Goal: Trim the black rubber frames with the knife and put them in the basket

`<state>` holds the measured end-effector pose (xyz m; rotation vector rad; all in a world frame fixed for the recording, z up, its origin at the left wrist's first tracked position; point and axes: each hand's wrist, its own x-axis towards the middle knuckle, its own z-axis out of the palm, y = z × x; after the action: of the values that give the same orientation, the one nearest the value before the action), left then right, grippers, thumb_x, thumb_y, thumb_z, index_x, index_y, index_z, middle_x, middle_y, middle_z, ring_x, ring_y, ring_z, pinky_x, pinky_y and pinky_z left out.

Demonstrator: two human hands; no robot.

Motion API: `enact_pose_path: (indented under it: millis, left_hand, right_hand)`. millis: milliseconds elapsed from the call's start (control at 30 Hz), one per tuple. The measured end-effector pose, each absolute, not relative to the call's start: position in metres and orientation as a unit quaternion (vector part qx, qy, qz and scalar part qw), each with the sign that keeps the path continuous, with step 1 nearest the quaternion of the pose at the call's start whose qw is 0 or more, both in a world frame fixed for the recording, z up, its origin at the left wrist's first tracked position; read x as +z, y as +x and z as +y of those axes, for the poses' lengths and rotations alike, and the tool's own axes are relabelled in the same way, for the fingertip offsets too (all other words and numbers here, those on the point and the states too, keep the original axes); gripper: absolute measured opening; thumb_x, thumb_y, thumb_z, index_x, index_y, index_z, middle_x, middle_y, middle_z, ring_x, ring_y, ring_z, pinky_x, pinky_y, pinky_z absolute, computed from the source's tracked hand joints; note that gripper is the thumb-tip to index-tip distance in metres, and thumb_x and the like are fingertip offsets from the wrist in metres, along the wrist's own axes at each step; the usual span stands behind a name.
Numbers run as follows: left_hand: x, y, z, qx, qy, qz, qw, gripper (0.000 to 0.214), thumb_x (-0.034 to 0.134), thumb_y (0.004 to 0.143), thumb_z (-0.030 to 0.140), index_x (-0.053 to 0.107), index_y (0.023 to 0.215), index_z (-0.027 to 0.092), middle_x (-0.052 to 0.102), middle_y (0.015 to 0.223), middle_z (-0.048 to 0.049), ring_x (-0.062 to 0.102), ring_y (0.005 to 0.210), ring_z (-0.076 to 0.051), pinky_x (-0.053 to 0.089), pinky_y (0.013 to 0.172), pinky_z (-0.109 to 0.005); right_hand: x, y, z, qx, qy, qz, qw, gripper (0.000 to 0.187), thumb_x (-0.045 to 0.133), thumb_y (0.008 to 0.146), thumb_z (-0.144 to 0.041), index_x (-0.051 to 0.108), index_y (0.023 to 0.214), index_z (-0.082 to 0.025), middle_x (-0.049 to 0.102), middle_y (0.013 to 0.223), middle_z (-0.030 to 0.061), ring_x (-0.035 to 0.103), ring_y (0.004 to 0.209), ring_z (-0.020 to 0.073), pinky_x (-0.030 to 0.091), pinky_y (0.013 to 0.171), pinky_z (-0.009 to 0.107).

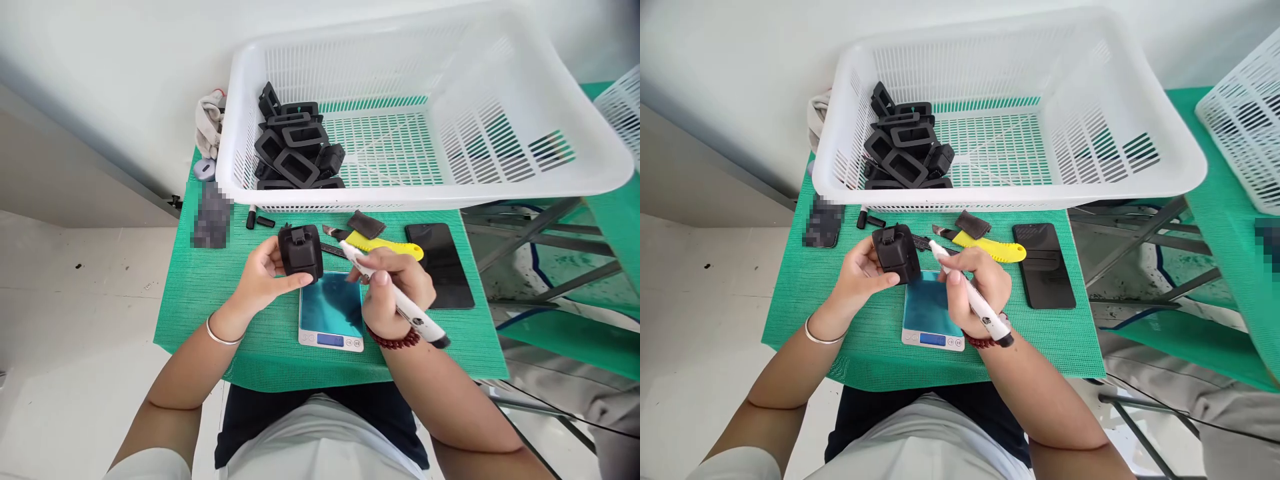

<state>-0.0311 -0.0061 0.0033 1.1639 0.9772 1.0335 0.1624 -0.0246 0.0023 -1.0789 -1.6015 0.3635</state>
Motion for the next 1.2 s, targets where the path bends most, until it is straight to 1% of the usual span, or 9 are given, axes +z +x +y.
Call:
enact_pose_path:
  millis: [100,233,533,767,833,900,1033,1133,1200]
  left_hand:
    - [0.002,-0.032,-0.005,0.477,0.489,0.425,0.594,0.061,0.085,0.059,0.035,0.058,0.111,0.019,0.071,0.1,-0.0062,0.069,0.093,-0.023,0.058,0.079,-0.035]
    - [0.003,-0.031,-0.005,0.487,0.48,0.417,0.599,0.055,0.085,0.06,0.03,0.06,0.107,0.019,0.072,0.097,-0.0045,0.069,0.09,-0.021,0.058,0.077,-0.031]
    - [0.003,-0.031,-0.005,0.468,0.487,0.417,0.608,0.053,0.085,0.06,0.031,0.06,0.106,0.019,0.072,0.098,-0.0049,0.069,0.091,-0.021,0.057,0.076,-0.03]
    - [0.002,-0.031,-0.004,0.471,0.481,0.43,0.601,0.057,0.085,0.058,0.038,0.06,0.106,0.019,0.071,0.098,-0.0055,0.068,0.092,-0.023,0.057,0.078,-0.034]
    - [0.001,-0.031,-0.003,0.477,0.48,0.432,0.596,0.057,0.085,0.058,0.039,0.059,0.105,0.019,0.071,0.098,-0.0056,0.068,0.092,-0.022,0.057,0.078,-0.035]
    - [-0.001,-0.032,-0.001,0.482,0.476,0.434,0.593,0.055,0.084,0.059,0.039,0.059,0.103,0.019,0.071,0.098,-0.0057,0.068,0.091,-0.022,0.057,0.079,-0.035]
    - [-0.002,-0.033,0.001,0.485,0.457,0.44,0.603,0.054,0.084,0.058,0.041,0.056,0.099,0.019,0.071,0.093,-0.0053,0.069,0.086,-0.021,0.057,0.077,-0.036]
    - [0.0,-0.033,0.001,0.487,0.445,0.434,0.613,0.053,0.084,0.06,0.04,0.054,0.099,0.02,0.071,0.094,-0.0052,0.068,0.088,-0.021,0.058,0.077,-0.036]
    - [0.001,-0.033,0.0,0.492,0.446,0.422,0.617,0.05,0.082,0.064,0.039,0.053,0.101,0.021,0.07,0.097,-0.0047,0.068,0.09,-0.02,0.058,0.077,-0.035]
  right_hand:
    - [0.001,0.16,-0.026,0.163,-0.409,-0.657,0.611,0.013,0.048,0.088,-0.02,0.057,0.079,-0.023,0.06,0.063,-0.0006,0.057,0.049,0.0139,0.045,0.046,0.03]
    - [0.004,0.155,-0.025,0.176,-0.393,-0.691,0.581,0.014,0.048,0.086,-0.014,0.058,0.078,-0.021,0.063,0.066,-0.0001,0.059,0.052,0.0136,0.046,0.049,0.029]
    - [0.008,0.154,-0.024,0.172,-0.393,-0.715,0.551,0.012,0.049,0.084,-0.014,0.058,0.082,-0.021,0.067,0.07,0.0002,0.061,0.054,0.0124,0.048,0.052,0.027]
    - [0.012,0.155,-0.024,0.143,-0.502,-0.672,0.525,0.012,0.051,0.085,-0.018,0.059,0.077,-0.021,0.065,0.061,-0.0016,0.063,0.056,0.014,0.05,0.054,0.027]
    - [0.01,0.156,-0.023,0.154,-0.518,-0.658,0.525,0.013,0.049,0.086,-0.021,0.061,0.08,-0.022,0.066,0.063,-0.0016,0.063,0.056,0.0142,0.051,0.055,0.029]
    - [0.009,0.157,-0.021,0.153,-0.521,-0.656,0.525,0.013,0.049,0.087,-0.023,0.062,0.087,-0.024,0.066,0.066,-0.0019,0.061,0.054,0.0138,0.05,0.053,0.029]
    - [0.014,0.168,-0.026,0.109,-0.511,-0.689,0.503,0.015,0.056,0.085,-0.022,0.06,0.099,-0.024,0.064,0.069,-0.0022,0.059,0.054,0.0128,0.048,0.052,0.027]
    - [0.016,0.188,-0.044,0.071,-0.498,-0.739,0.447,0.024,0.063,0.081,-0.019,0.06,0.104,-0.022,0.065,0.078,-0.0001,0.061,0.063,0.0133,0.051,0.058,0.027]
    - [0.012,0.205,-0.061,0.065,-0.493,-0.773,0.395,0.032,0.062,0.082,-0.017,0.059,0.114,-0.022,0.066,0.091,0.0044,0.063,0.076,0.0167,0.054,0.067,0.03]
